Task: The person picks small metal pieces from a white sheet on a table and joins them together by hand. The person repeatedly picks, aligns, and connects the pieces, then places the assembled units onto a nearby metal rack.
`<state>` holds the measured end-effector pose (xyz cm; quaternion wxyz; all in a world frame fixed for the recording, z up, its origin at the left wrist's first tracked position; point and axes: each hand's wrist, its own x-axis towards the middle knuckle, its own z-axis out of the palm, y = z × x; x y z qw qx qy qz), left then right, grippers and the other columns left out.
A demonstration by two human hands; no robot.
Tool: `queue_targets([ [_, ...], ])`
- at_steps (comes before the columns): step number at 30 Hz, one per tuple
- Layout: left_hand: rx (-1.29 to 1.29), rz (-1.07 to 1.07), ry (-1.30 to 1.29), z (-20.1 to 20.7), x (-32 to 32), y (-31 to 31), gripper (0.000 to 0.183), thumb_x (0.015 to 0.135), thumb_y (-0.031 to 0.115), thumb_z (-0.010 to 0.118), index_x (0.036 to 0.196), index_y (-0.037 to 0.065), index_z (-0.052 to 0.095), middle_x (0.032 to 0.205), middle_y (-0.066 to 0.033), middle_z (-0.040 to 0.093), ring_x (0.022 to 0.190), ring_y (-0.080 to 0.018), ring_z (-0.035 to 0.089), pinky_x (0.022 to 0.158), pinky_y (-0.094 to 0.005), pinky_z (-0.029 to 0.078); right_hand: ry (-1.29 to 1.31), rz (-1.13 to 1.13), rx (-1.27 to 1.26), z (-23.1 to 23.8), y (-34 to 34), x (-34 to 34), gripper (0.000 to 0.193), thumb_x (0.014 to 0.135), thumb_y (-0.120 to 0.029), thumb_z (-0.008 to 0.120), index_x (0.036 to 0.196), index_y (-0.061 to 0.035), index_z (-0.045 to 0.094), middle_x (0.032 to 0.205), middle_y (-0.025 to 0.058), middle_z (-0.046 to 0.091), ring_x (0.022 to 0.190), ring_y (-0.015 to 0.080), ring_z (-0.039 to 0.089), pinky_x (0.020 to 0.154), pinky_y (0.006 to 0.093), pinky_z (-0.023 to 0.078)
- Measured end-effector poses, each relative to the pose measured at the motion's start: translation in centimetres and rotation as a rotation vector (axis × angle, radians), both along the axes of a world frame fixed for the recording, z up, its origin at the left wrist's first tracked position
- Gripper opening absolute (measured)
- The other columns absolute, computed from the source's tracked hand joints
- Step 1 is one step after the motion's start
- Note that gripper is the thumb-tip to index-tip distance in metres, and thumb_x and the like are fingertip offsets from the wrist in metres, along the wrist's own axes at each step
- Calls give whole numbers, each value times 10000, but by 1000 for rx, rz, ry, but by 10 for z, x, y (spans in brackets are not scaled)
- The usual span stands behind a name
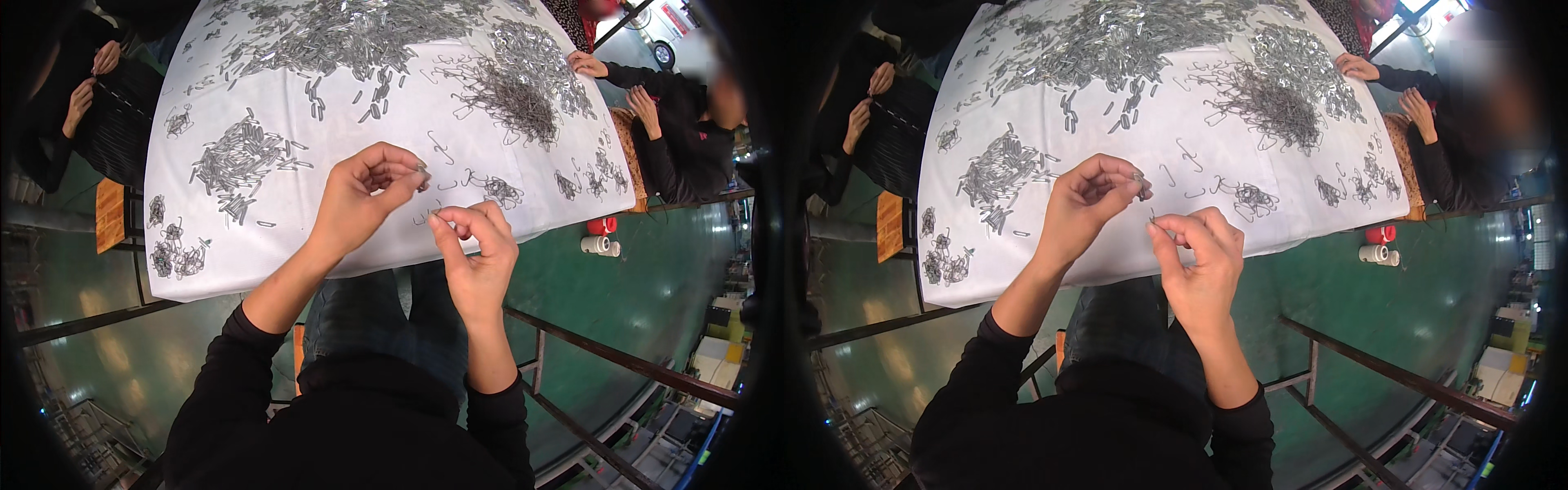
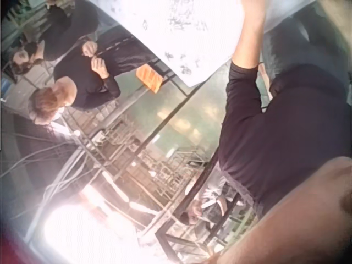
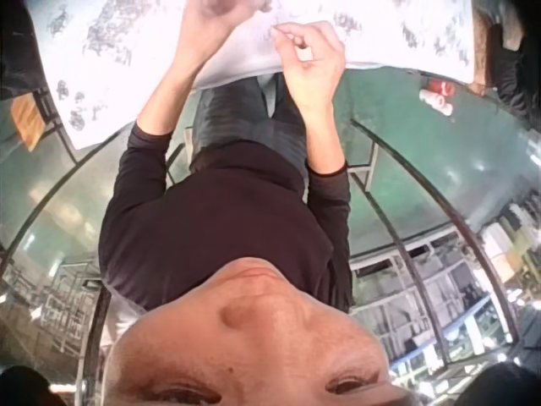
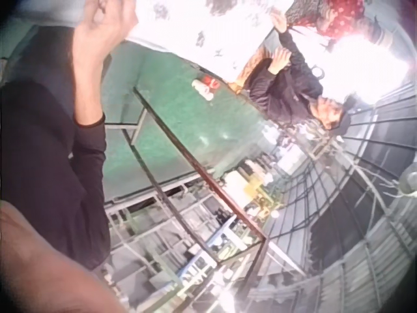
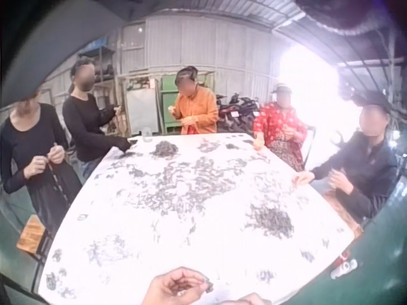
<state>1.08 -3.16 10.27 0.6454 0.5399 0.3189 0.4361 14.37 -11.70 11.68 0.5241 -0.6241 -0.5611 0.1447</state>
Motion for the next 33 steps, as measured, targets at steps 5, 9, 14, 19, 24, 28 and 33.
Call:
queue_targets([
  [5, 116, 9, 17, 17, -1, -2, 126, 831, -1, 621, 956, -6, 600, 912, -75, 652, 867, -139, 624, 803, -278, 475, -78, -1, 26, 7, 16, -4, 78, 718, -29, 708, 771, -22, 651, 668, 14, 475, 603, 101, 442, 560, 242, 373],
  [9, 194, 59, 51, 17, -3, 1, 110, 813, 20, 645, 922, 10, 633, 920, -57, 660, 859, -116, 612, 802, -275, 462, -125, -16, -27, 8, 23, -7, 70, 715, -101, 710, 756, -100, 654, 671, -26, 487, 612, 108, 482, 679, 282, 317],
  [14, 237, 136, 95, 13, -9, 8, 104, 794, 76, 671, 894, 48, 667, 856, -5, 678, 803, -82, 601, 784, -258, 436, -49, 165, -167, -4, 33, 13, 85, 755, -66, 680, 815, -12, 651, 667, 28, 509, 609, 115, 481, 570, 257, 399],
  [19, 230, 196, 163, 14, -28, 13, 88, 793, 92, 682, 868, 47, 673, 828, 5, 676, 771, -67, 573, 787, -254, 431, -213, 36, -682, -49, 90, 52, 158, 780, -176, 647, 894, -71, 680, 806, 116, 659, 778, 239, 628, 689, 361, 482],
  [24, 230, 236, 216, 18, -43, 15, 84, 795, 87, 681, 864, 39, 671, 825, -4, 675, 784, -79, 583, 784, -249, 435, -681, 83, -723, -87, 127, 29, 182, 784, -180, 640, 913, -52, 653, 800, 126, 651, 833, 295, 627, 750, 395, 490],
  [28, 250, 228, 173, 15, -46, 13, 89, 790, 67, 683, 872, 33, 669, 842, -22, 674, 809, -96, 599, 779, -253, 443, -566, 143, -545, -60, 116, 20, 175, 785, -127, 646, 912, -11, 615, 762, 108, 639, 762, 256, 631, 686, 368, 496],
  [33, 244, 209, 163, 12, -42, 7, 122, 780, 46, 685, 899, 32, 667, 873, -38, 671, 831, -111, 609, 775, -258, 447, 516, 319, -463, 10, 74, 7, 119, 812, -79, 650, 889, 1, 607, 720, 45, 596, 634, 101, 555, 549, 220, 437],
])
